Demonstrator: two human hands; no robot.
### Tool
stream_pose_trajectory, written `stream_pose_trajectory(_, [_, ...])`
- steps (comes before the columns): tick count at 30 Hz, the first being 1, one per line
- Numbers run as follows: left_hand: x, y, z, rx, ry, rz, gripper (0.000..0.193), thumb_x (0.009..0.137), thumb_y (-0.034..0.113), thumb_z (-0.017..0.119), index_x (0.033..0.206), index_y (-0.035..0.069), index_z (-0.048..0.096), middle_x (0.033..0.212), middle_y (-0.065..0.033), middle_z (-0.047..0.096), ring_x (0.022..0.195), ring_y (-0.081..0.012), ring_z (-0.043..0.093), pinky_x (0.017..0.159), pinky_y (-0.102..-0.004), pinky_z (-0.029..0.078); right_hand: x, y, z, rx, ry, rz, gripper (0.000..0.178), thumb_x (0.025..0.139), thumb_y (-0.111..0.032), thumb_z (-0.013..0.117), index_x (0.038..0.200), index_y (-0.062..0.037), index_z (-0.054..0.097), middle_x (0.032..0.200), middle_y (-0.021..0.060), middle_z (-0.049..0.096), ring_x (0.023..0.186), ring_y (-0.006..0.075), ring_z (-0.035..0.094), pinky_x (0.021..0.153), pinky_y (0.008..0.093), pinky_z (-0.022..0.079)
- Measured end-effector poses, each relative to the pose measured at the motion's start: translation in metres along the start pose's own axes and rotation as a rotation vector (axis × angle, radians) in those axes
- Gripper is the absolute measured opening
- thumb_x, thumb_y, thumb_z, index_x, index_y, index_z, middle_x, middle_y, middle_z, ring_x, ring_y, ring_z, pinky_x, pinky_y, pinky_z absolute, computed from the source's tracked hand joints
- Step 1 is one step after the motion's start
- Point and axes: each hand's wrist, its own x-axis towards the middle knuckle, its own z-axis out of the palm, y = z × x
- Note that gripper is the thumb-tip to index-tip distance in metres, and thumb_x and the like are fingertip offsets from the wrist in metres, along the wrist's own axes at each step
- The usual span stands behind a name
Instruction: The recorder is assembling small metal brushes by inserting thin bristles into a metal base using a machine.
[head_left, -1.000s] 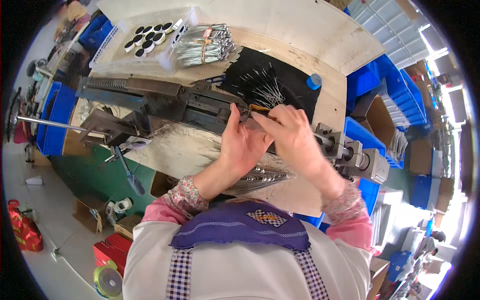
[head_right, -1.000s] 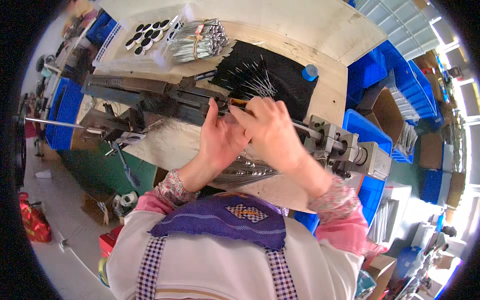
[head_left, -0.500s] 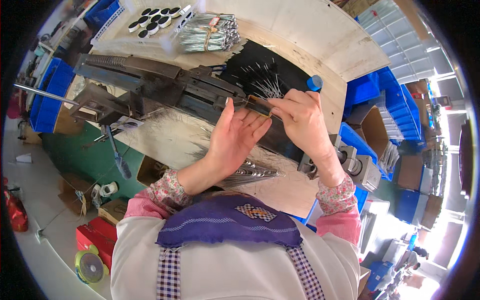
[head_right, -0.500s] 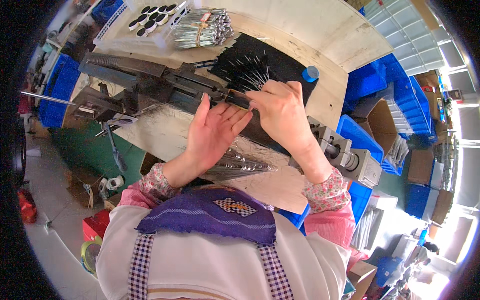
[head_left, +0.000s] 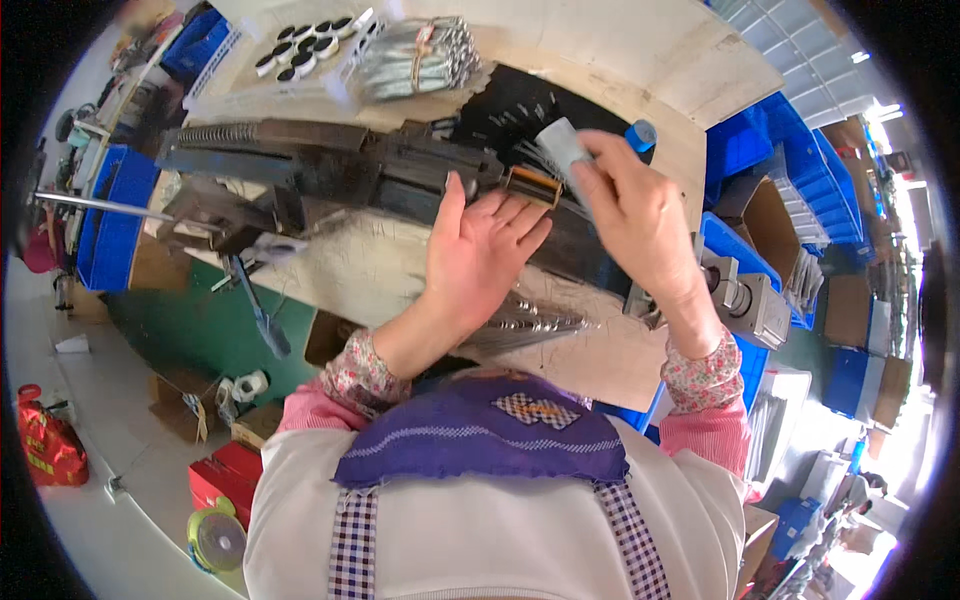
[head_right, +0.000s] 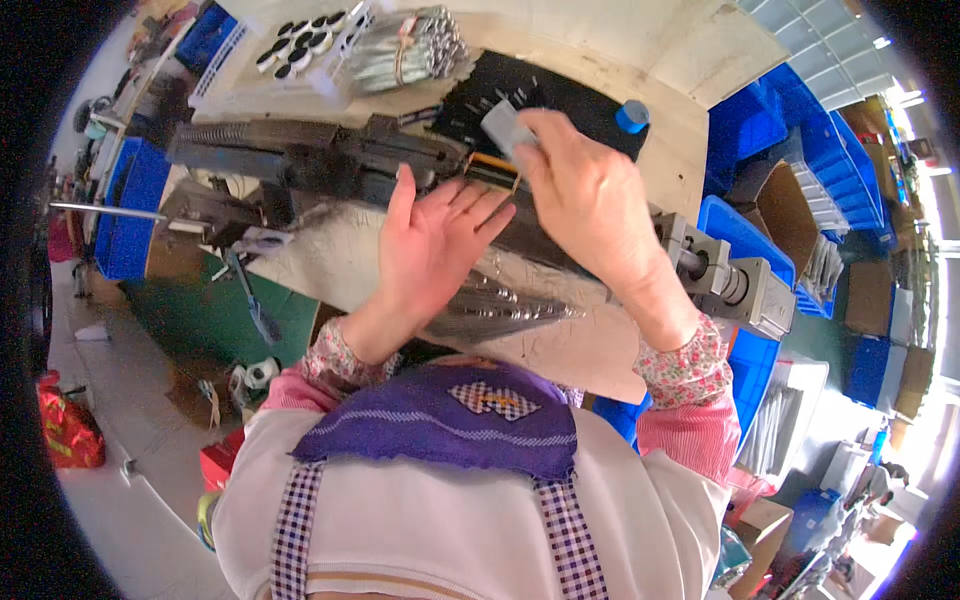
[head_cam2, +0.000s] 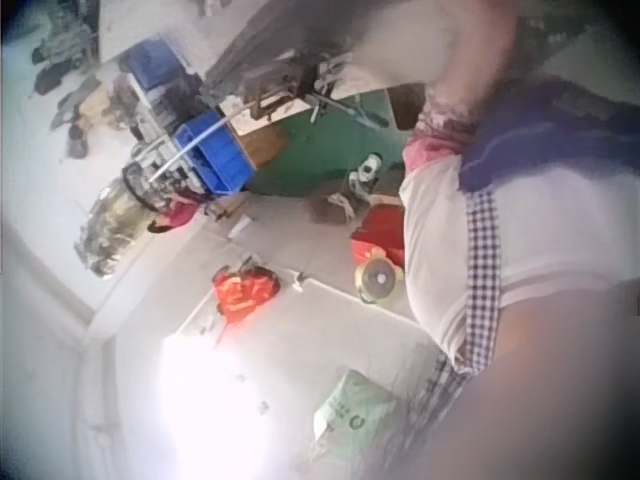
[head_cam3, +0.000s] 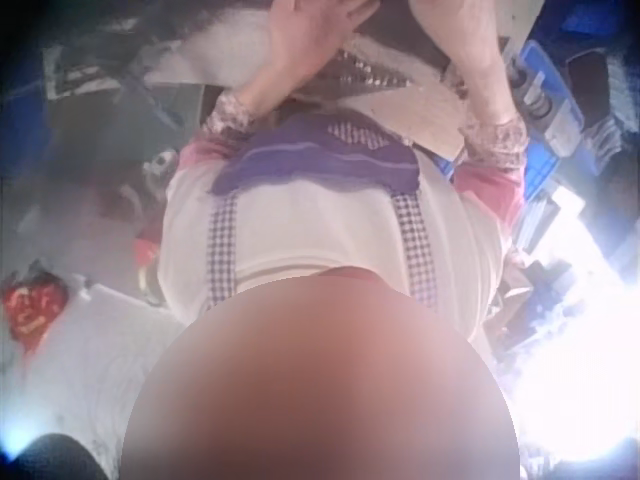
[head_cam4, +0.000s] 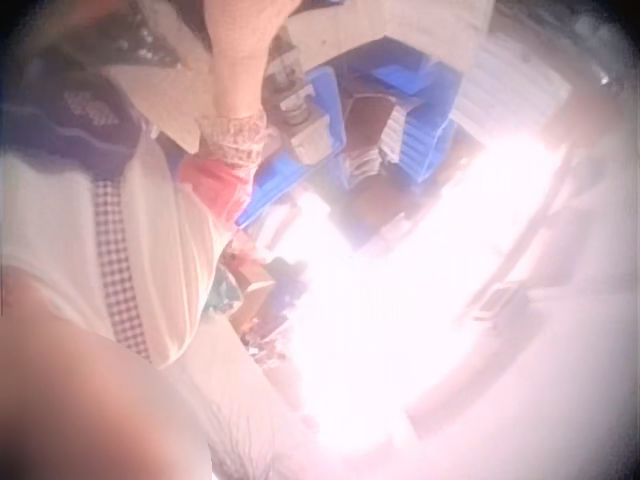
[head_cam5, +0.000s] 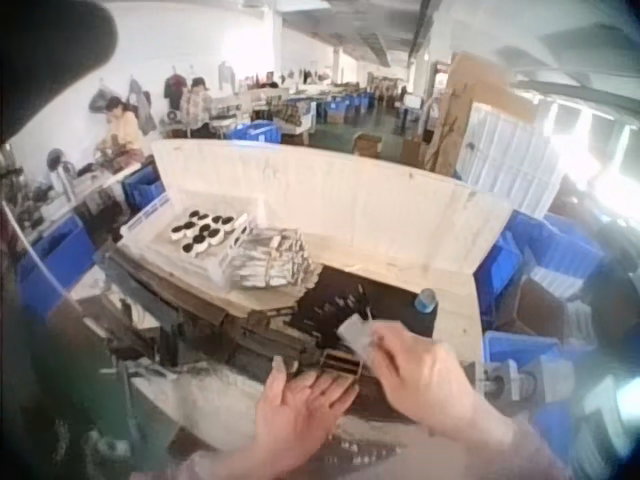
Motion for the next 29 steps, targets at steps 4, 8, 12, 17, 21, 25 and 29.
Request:
stream_pose_trajectory(4, [-0.001, 0.000, -0.007, -0.004, -0.006, -0.001, 0.065, 0.097, 0.057, 0.030, 0.114, -0.004, 0.048, 0.123, -0.0164, 0.051, 0.124, -0.0284, 0.042, 0.111, -0.0428, 0.026, -0.009, -0.005, 0.011, -0.225, -0.103, -0.112, 0.024, 0.086, -0.009, 0.056, 0.109, -0.0016, 0.056, 0.065, 0.0131, 0.063, 0.057, 0.0323, 0.063, 0.051, 0.0403, 0.051])
stream_pose_trajectory(8, [0.003, 0.006, -0.014, 0.035, -0.087, -0.037, 0.065, 0.097, 0.057, 0.032, 0.115, -0.004, 0.048, 0.117, -0.0138, 0.053, 0.124, -0.0257, 0.043, 0.110, -0.0380, 0.027, -0.009, -0.014, 0.019, -0.442, -0.262, -0.171, 0.037, 0.076, -0.003, 0.057, 0.111, 0.0059, 0.057, 0.063, 0.0141, 0.061, 0.056, 0.0301, 0.064, 0.050, 0.0378, 0.050])
stream_pose_trajectory(12, [0.004, 0.008, 0.005, 0.070, 0.038, -0.040, 0.057, 0.098, 0.052, 0.035, 0.107, -0.003, 0.050, 0.112, -0.0129, 0.055, 0.112, -0.0244, 0.049, 0.107, -0.0367, 0.031, -0.007, -0.012, 0.021, -0.518, -0.299, -0.215, 0.040, 0.072, -0.001, 0.056, 0.111, 0.0089, 0.057, 0.062, 0.0149, 0.061, 0.057, 0.0299, 0.064, 0.050, 0.0388, 0.049])
stream_pose_trajectory(17, [0.006, 0.005, -0.007, 0.118, 0.042, -0.089, 0.038, 0.097, 0.041, 0.046, 0.104, 0.004, 0.053, 0.110, -0.0083, 0.057, 0.106, -0.0195, 0.050, 0.102, -0.0350, 0.034, -0.014, -0.004, 0.015, -0.483, -0.245, -0.236, 0.025, 0.070, -0.004, 0.060, 0.092, 0.0069, 0.054, 0.064, 0.0122, 0.061, 0.060, 0.0266, 0.065, 0.050, 0.0332, 0.051])
stream_pose_trajectory(21, [0.002, -0.019, -0.022, 0.234, 0.179, -0.009, 0.029, 0.097, 0.031, 0.050, 0.108, 0.005, 0.054, 0.115, -0.0099, 0.058, 0.116, -0.0237, 0.050, 0.102, -0.0368, 0.035, -0.072, 0.005, 0.021, -0.173, -0.315, -0.064, 0.028, 0.077, -0.006, 0.057, 0.103, -0.0003, 0.049, 0.078, 0.0194, 0.062, 0.068, 0.0362, 0.063, 0.058, 0.0457, 0.050])
stream_pose_trajectory(25, [0.007, -0.047, -0.017, 0.306, 0.425, -0.137, 0.045, 0.095, 0.023, 0.054, 0.132, 0.000, 0.043, 0.128, -0.0138, 0.052, 0.124, -0.0237, 0.046, 0.110, -0.0360, 0.029, -0.116, 0.033, 0.068, -0.234, -0.685, 0.115, 0.017, 0.078, -0.016, 0.060, 0.088, -0.0037, 0.058, 0.078, 0.0173, 0.064, 0.070, 0.0359, 0.064, 0.064, 0.0471, 0.051])
stream_pose_trajectory(29, [-0.024, -0.030, -0.024, 0.323, 0.022, -0.214, 0.080, 0.087, 0.029, 0.066, 0.146, -0.001, 0.021, 0.153, -0.0149, 0.023, 0.144, -0.0283, 0.015, 0.116, -0.0396, 0.018, -0.113, 0.053, 0.121, -0.181, -0.520, 0.048, 0.022, 0.077, -0.027, 0.065, 0.088, -0.0084, 0.063, 0.080, 0.0148, 0.067, 0.073, 0.0363, 0.065, 0.066, 0.0478, 0.052])
